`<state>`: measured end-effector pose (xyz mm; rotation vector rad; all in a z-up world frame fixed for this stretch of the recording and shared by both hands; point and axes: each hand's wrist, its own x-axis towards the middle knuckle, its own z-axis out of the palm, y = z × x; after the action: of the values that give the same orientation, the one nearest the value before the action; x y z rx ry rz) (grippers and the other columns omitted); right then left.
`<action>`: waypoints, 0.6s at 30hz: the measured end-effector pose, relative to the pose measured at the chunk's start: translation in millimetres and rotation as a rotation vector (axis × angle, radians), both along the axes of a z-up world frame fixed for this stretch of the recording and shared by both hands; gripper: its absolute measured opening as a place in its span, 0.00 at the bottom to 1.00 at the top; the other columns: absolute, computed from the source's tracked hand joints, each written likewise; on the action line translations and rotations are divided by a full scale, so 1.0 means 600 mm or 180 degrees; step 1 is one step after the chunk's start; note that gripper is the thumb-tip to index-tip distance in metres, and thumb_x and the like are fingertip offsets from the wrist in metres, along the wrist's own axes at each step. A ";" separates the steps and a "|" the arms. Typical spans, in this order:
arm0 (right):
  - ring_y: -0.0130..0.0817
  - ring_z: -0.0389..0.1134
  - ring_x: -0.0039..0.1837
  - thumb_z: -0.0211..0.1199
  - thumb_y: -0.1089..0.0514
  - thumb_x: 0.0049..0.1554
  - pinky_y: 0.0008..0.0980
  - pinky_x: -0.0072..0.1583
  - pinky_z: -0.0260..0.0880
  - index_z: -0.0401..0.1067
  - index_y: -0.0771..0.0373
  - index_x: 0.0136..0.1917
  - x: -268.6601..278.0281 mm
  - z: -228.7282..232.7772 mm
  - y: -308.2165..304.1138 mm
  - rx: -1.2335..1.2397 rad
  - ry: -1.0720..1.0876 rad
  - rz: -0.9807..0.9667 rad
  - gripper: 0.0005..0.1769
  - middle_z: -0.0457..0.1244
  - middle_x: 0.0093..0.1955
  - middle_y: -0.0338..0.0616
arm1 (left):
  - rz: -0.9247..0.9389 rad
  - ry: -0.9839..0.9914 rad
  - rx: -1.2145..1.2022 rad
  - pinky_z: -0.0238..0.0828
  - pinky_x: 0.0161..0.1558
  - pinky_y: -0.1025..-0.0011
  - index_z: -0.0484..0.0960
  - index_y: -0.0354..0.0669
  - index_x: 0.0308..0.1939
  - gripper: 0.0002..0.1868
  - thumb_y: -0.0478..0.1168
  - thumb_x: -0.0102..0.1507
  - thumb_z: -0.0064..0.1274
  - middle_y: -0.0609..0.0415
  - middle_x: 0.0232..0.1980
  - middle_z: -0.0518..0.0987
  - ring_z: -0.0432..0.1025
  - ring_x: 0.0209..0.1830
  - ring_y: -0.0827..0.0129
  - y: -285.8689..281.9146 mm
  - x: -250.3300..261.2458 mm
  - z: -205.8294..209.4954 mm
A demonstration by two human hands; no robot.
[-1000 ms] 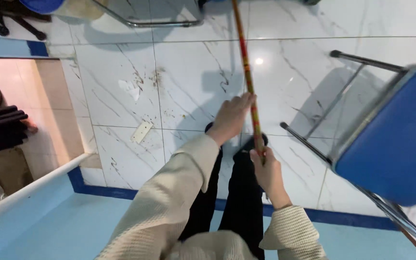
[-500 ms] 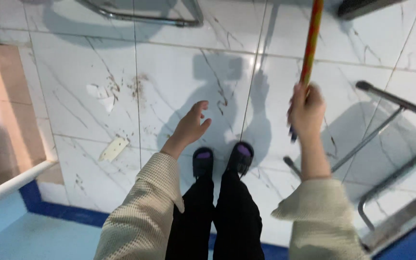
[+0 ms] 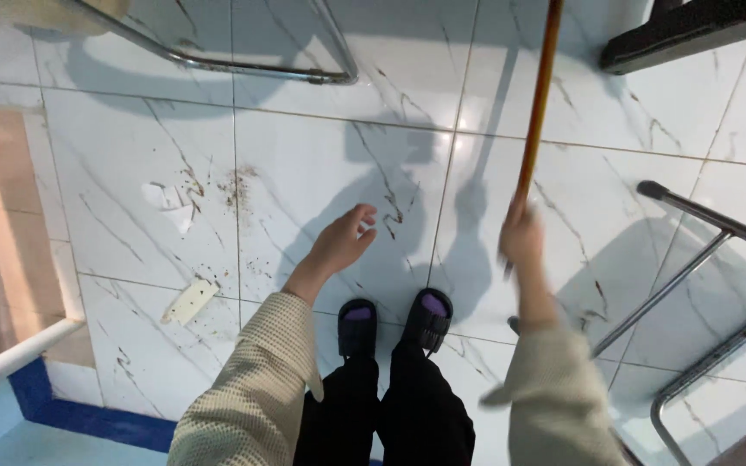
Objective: The person is sweeping the tiled floor in a dining area using a broom, moving around chairs and a table.
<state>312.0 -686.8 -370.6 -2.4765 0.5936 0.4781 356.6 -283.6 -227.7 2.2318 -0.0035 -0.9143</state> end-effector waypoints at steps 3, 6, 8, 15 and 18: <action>0.43 0.64 0.37 0.47 0.39 0.68 0.45 0.39 0.64 0.71 0.65 0.51 -0.262 0.149 0.122 0.0877 0.0359 -0.1227 0.26 0.63 0.33 0.53 | -0.0026 0.0235 0.0040 0.76 0.53 0.63 0.70 0.48 0.64 0.22 0.44 0.66 0.51 0.54 0.59 0.81 0.78 0.53 0.64 -0.001 -0.016 0.010; 0.31 0.56 0.28 0.52 0.40 0.66 0.36 0.30 0.56 0.70 0.65 0.44 -0.392 0.267 0.145 0.1295 0.0659 -0.2099 0.25 0.58 0.25 0.42 | -0.0027 0.0379 0.0091 0.76 0.53 0.63 0.71 0.48 0.64 0.21 0.44 0.67 0.50 0.55 0.59 0.80 0.78 0.53 0.65 -0.005 -0.017 0.027; 0.32 0.54 0.24 0.51 0.41 0.68 0.36 0.28 0.52 0.67 0.67 0.34 -0.401 0.310 0.129 0.1219 0.1123 -0.2466 0.30 0.55 0.22 0.43 | -0.0060 0.0474 0.0123 0.75 0.53 0.63 0.71 0.48 0.64 0.20 0.44 0.68 0.50 0.55 0.60 0.80 0.78 0.54 0.66 -0.006 -0.018 0.035; 0.26 0.62 0.29 0.49 0.42 0.71 0.30 0.31 0.61 0.68 0.63 0.45 0.007 0.354 0.044 0.1292 -0.0367 -0.0968 0.24 0.59 0.30 0.36 | -0.0047 0.0434 0.0023 0.76 0.52 0.64 0.71 0.47 0.63 0.20 0.44 0.67 0.51 0.55 0.57 0.81 0.79 0.52 0.66 0.001 -0.044 0.044; 0.31 0.62 0.29 0.49 0.40 0.71 0.34 0.30 0.62 0.66 0.66 0.49 0.207 0.374 0.044 0.1462 -0.0365 -0.1164 0.25 0.59 0.32 0.40 | 0.0023 0.0426 0.0007 0.76 0.51 0.64 0.72 0.46 0.62 0.20 0.44 0.67 0.51 0.55 0.56 0.82 0.79 0.51 0.66 -0.003 -0.049 0.070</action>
<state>436.5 -660.2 -146.2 -1.8953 0.7717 0.2856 327.4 -285.5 -185.6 2.1671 0.0672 -1.0583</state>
